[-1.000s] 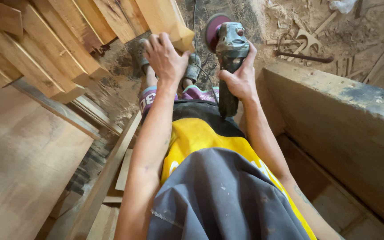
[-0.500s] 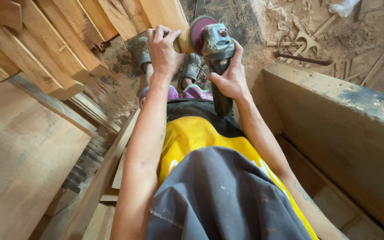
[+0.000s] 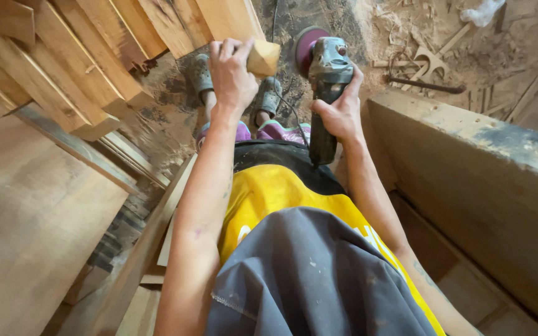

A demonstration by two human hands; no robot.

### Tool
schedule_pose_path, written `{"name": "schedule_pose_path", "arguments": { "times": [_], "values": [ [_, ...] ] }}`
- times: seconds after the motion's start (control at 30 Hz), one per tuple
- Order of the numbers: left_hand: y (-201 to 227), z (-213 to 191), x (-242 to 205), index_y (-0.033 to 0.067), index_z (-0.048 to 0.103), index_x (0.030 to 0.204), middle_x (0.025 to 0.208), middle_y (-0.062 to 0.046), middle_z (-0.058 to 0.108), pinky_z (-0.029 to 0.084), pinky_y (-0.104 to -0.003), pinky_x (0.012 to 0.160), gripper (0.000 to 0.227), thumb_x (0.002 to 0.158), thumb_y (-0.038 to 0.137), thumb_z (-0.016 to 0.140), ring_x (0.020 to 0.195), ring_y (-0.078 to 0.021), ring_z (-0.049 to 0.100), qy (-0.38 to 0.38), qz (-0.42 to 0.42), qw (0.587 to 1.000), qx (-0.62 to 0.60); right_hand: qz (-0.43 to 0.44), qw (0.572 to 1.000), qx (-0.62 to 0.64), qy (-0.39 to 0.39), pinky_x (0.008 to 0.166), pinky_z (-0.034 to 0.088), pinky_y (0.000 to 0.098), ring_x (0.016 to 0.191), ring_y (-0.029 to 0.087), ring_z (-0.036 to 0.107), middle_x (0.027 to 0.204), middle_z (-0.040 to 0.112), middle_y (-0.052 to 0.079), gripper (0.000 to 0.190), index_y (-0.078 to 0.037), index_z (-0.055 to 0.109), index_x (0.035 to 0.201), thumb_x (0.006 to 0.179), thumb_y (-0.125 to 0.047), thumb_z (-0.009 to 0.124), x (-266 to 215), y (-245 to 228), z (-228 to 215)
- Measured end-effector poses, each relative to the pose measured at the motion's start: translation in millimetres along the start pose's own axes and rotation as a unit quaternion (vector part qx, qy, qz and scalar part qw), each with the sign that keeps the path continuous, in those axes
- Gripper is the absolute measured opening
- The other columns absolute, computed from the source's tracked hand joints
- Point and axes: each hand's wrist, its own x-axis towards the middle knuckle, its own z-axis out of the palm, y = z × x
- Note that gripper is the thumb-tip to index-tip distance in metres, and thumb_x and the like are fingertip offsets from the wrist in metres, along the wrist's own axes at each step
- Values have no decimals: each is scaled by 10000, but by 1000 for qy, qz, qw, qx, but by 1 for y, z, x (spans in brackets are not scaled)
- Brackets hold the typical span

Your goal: The person sands small pyramid-shaped wooden blocks using a hand-held angle grinder, rotating each block to smooth multiple surfaces.

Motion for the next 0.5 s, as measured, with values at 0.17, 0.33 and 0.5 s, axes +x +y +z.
{"name": "schedule_pose_path", "arguments": {
  "times": [0.17, 0.33, 0.5],
  "values": [
    [-1, -7, -2, 157, 662, 1400, 1216, -42, 588, 443, -436, 1041, 758, 686, -74, 764, 1183, -276, 497, -32, 37, 995, 83, -83, 992, 98, -8, 919, 603, 446, 1136, 339, 636, 1271, 571, 201, 989, -102, 214, 1519, 739, 19, 809, 0, 7, -4],
    [2, -13, 8, 77, 641, 1338, 1285, -73, 570, 445, -455, 986, 744, 629, 41, 867, 1193, -295, 488, -81, 103, 985, 113, 68, 897, 421, -116, 740, 635, 506, 872, 379, 693, 1111, 585, 239, 700, -42, 337, 1396, 786, -38, 680, -3, 4, -23],
    [12, -11, 18, 88, 660, 1303, 1200, -81, 576, 457, -462, 973, 768, 594, 163, 947, 1152, -288, 508, -86, 74, 987, 112, 124, 825, 527, -159, 745, 643, 520, 909, 356, 728, 1098, 631, 211, 624, -28, 412, 1365, 791, -83, 652, 0, 13, -39]
  ]
}}
